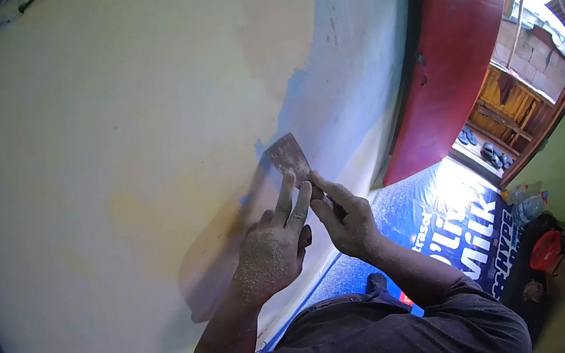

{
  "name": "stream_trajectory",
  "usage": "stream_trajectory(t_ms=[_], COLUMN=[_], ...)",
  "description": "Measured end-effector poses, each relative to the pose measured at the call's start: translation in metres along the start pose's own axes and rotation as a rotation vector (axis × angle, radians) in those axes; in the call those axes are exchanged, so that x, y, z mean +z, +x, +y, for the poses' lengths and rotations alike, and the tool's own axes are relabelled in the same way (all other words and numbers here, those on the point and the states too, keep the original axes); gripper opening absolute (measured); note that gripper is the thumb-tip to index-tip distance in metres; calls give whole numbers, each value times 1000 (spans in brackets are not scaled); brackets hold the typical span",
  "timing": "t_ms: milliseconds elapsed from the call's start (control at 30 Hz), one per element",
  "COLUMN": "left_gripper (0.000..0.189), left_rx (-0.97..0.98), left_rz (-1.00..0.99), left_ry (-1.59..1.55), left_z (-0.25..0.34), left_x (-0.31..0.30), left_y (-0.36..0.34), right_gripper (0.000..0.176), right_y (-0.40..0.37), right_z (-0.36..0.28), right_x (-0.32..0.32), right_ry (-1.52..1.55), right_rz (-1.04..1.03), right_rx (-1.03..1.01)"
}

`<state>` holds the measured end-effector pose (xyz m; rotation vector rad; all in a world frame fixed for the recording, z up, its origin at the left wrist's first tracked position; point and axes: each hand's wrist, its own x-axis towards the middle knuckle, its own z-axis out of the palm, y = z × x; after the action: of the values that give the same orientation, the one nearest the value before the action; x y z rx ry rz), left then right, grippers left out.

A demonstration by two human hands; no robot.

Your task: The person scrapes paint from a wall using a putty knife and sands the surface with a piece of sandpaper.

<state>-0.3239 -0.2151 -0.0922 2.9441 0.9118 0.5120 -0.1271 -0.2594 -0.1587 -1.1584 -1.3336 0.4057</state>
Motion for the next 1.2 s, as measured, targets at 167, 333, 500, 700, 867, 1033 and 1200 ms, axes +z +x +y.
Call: stream_trajectory(t_ms=[167,333,500,700,867,1033,1200], left_gripper=[89,88,90,90,94,91,91], left_rx=[-12,3,-7,3,-33,-2,-23], left_rz=[61,19,50,11,-4,34,82], left_ry=[24,-23,-26,-19,-23,-40,28], left_z=[7,-1,8,3,10,5,14], left_x=[-15,1,-7,0,-13,6,-15], left_y=[6,2,2,5,7,1,8], right_gripper=[49,50,51,49,50,50,49], right_y=[12,2,5,-3,7,1,13], right_z=[-28,-5,-20,0,-17,2,-26], right_x=[-8,0,-9,0,-6,1,-11], right_ry=[-25,5,-58,4,11,17,-40], right_rz=[-48,16,-14,25,1,19,-2], right_rx=[108,-3,34,-9,-6,-38,4])
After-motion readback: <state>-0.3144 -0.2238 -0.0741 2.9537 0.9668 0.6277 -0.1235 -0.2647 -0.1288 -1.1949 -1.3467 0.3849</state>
